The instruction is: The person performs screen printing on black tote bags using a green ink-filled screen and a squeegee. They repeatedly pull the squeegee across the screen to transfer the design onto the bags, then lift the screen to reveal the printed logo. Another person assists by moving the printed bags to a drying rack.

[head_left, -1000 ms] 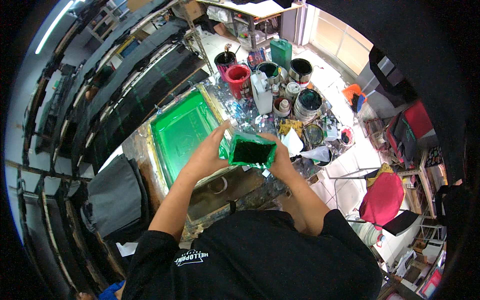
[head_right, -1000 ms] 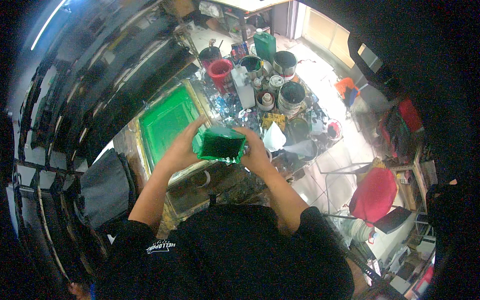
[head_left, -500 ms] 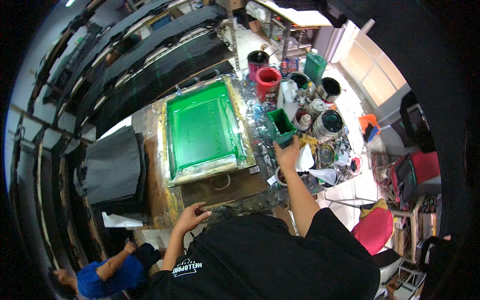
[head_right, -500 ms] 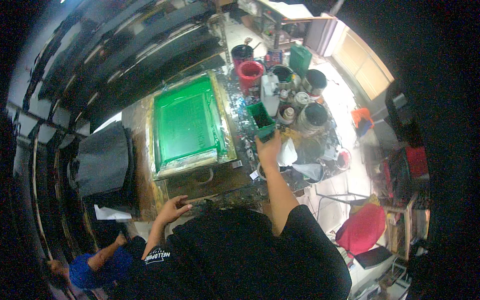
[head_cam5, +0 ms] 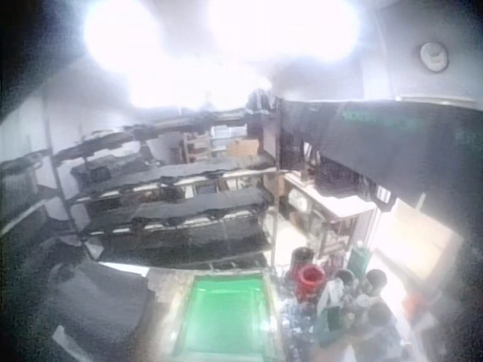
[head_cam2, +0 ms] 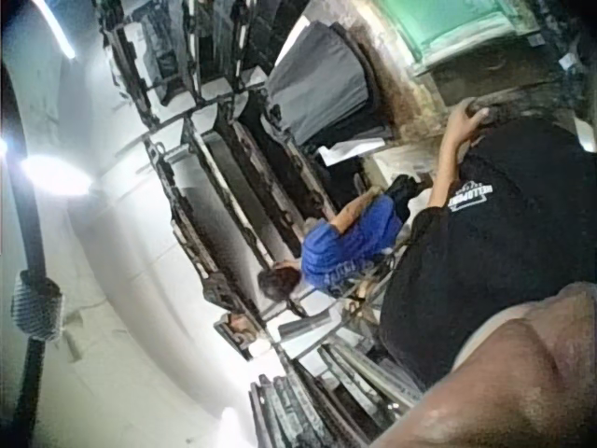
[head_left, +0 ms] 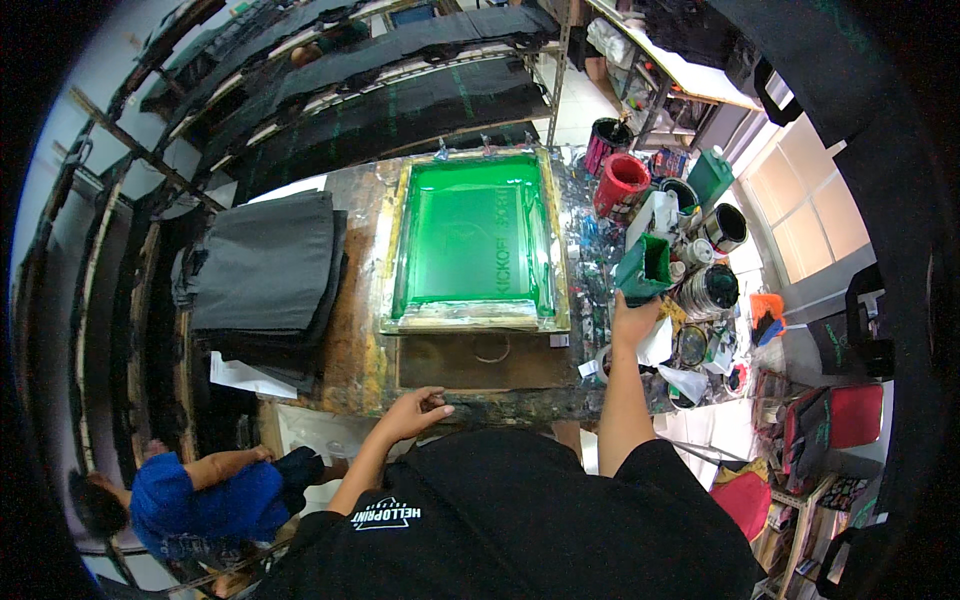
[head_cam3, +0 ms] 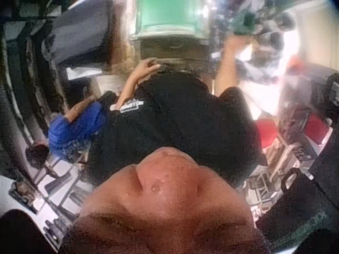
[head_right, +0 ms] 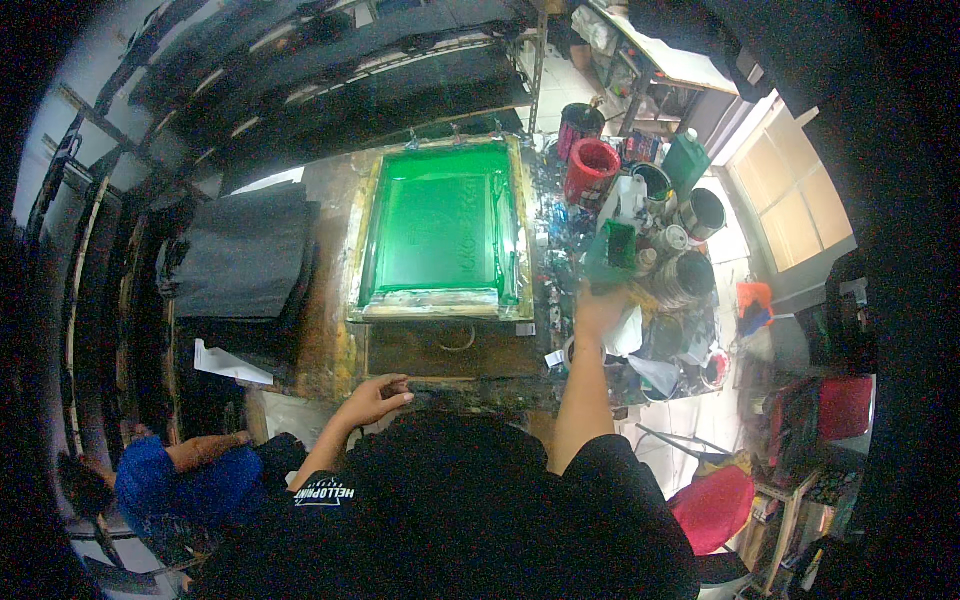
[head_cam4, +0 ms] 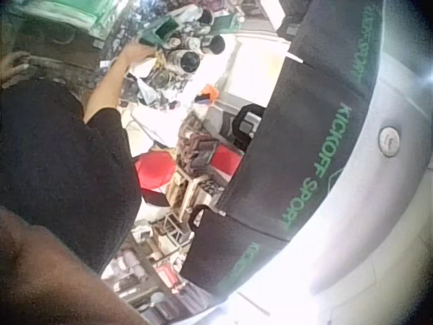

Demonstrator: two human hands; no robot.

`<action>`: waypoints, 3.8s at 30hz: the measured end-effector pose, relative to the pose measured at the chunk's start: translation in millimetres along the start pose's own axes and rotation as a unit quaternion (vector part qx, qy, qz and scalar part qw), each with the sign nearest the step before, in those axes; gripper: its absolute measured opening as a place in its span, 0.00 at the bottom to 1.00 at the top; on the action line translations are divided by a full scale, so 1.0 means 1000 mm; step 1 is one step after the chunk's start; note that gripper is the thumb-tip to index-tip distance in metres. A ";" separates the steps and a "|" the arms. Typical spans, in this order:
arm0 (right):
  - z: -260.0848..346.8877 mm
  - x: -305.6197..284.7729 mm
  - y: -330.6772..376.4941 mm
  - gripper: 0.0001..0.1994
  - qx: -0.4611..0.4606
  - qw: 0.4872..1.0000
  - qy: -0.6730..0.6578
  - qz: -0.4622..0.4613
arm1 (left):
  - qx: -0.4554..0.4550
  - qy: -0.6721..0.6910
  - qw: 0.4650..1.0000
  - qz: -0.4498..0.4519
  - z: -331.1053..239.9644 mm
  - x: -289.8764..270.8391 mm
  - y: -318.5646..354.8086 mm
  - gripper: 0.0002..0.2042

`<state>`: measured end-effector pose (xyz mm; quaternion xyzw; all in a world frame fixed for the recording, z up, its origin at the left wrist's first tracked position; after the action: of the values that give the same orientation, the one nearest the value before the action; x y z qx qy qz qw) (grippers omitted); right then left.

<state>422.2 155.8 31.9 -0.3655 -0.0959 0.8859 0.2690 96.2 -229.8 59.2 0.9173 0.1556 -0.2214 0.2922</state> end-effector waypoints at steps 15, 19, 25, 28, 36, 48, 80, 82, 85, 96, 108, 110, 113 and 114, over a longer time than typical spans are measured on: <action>0.190 -0.060 0.174 0.31 -0.407 0.883 -0.051 0.231 | -0.185 0.578 0.795 -0.009 0.053 -0.020 -0.098 0.54; 0.214 -0.008 0.214 0.27 -0.501 0.803 0.024 0.322 | -0.241 0.656 0.713 -0.051 0.033 -0.021 -0.121 0.61; 0.206 0.018 0.224 0.25 -0.529 0.768 0.076 0.354 | -0.182 0.699 0.691 -0.032 0.015 -0.020 -0.122 0.60; 0.211 0.012 0.219 0.23 -0.545 0.769 0.087 0.322 | -0.170 0.680 0.713 -0.023 0.010 -0.024 -0.119 0.60; 0.330 -0.034 0.152 0.21 -0.596 0.796 0.006 0.109 | 0.036 0.641 0.766 -0.047 -0.092 -0.108 -0.091 0.61; 0.455 -0.025 0.069 0.27 -0.642 0.764 -0.068 -0.008 | 0.341 -0.136 0.923 -0.115 -0.084 0.046 -0.074 0.25; 0.455 -0.025 0.067 0.25 -0.618 0.781 -0.084 0.031 | 0.456 -0.112 0.846 -0.253 -0.100 0.024 -0.081 0.13; 0.450 -0.033 0.074 0.24 -0.611 0.787 -0.076 0.039 | 0.384 -0.147 0.803 -0.431 -0.069 -0.090 -0.044 0.09; 0.436 -0.037 0.079 0.23 -0.602 0.794 -0.066 0.042 | 0.268 -0.189 0.765 -0.554 -0.029 -0.217 0.005 0.10; 0.415 -0.033 0.098 0.24 -0.600 0.796 -0.057 0.053 | 0.000 -0.407 0.791 -0.457 0.074 -0.258 -0.051 0.37; 0.435 -0.035 0.090 0.22 -0.616 0.785 -0.062 0.028 | 0.183 -0.350 0.757 -0.521 0.047 -0.329 -0.039 0.08; 0.454 -0.032 0.079 0.22 -0.618 0.783 -0.058 0.026 | 0.293 -0.354 0.729 -0.508 0.016 -0.337 -0.045 0.07; 0.481 -0.029 0.056 0.22 -0.597 0.798 -0.037 0.067 | 0.445 -0.337 0.724 -0.405 -0.041 -0.306 -0.060 0.08; 0.489 -0.029 0.052 0.22 -0.596 0.798 -0.051 0.069 | 0.441 -0.385 0.721 -0.372 -0.040 -0.280 -0.069 0.10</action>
<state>76.1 108.9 379.4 -0.4135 -0.5934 0.6871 -0.0696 -159.1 -194.8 195.7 0.6470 0.2430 -0.6897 -0.2160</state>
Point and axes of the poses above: each hand's wrist, its own y-axis away from the middle knuckle, its own x-axis out of the palm, z = x × y, the point moved 7 cm from there along -y, towards the middle knuckle, and after that the axes turned 12 degrees about -z, right-handed, at the moved point
